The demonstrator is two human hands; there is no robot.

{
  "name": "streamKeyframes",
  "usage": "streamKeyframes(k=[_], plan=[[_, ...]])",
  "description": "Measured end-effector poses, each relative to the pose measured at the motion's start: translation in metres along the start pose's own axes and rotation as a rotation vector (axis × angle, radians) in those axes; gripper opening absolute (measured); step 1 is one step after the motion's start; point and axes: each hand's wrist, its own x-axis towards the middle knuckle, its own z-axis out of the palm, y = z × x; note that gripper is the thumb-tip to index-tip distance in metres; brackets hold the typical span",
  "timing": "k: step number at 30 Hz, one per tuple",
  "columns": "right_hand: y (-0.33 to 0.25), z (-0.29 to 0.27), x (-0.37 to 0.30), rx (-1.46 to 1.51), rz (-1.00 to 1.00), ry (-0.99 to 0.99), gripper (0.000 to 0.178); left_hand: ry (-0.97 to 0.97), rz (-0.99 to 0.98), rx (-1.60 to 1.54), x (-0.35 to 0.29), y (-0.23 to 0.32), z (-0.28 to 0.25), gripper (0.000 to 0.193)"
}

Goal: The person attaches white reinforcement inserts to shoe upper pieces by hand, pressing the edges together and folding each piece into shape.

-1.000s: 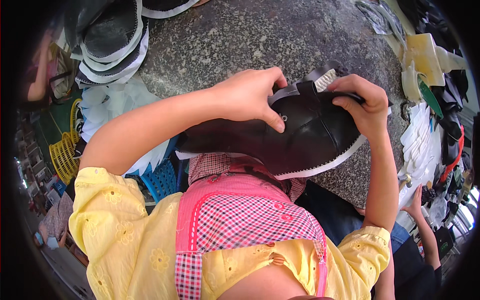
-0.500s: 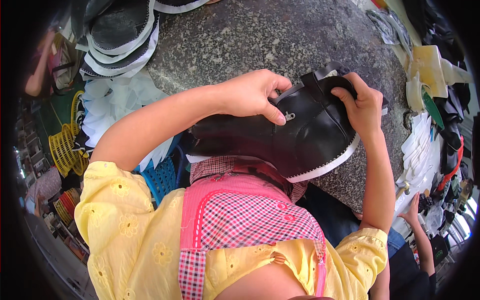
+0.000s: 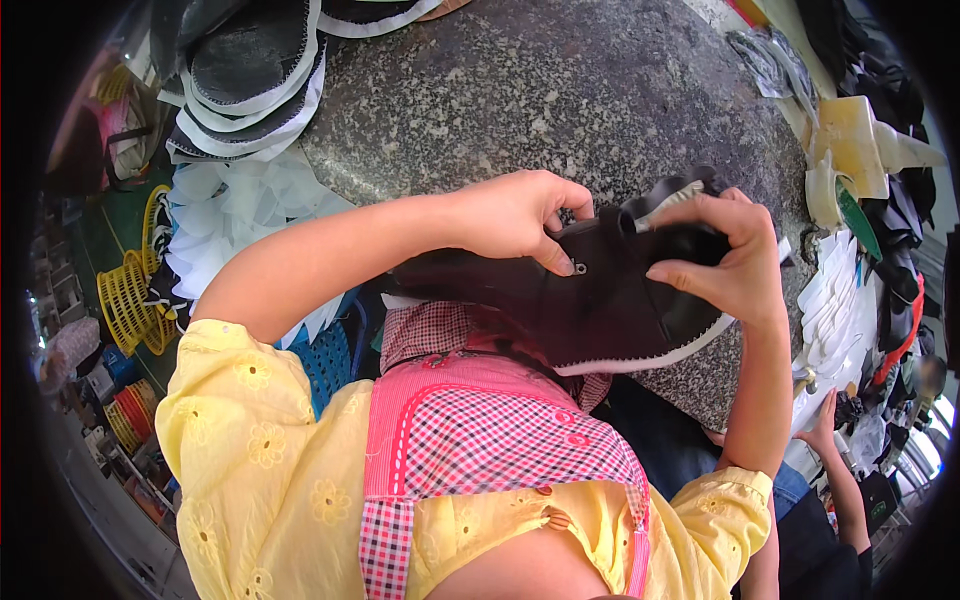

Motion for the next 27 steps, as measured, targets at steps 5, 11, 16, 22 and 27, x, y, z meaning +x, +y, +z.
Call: streamKeyframes(k=[5, 11, 16, 22, 27], plan=[[-0.025, 0.002, -0.004, 0.342, -0.214, -0.328, 0.021, -0.01, -0.003, 0.015, 0.002, 0.001, 0.005, 0.03], [-0.002, -0.002, -0.001, 0.336, -0.223, -0.258, 0.018, -0.108, 0.097, 0.053, -0.001, 0.0, 0.002, 0.026], [0.022, 0.016, -0.018, 0.319, -0.013, -0.049, 0.018, -0.306, 0.114, -0.154, 0.002, -0.001, 0.0, 0.025], [0.002, 0.005, -0.016, 0.072, -0.227, -0.008, 0.017, -0.336, 0.11, 0.002, 0.002, 0.007, -0.007, 0.025], [0.002, 0.001, -0.015, -0.021, -0.42, -0.004, 0.016, -0.153, 0.109, 0.041, 0.004, 0.012, -0.01, 0.023]])
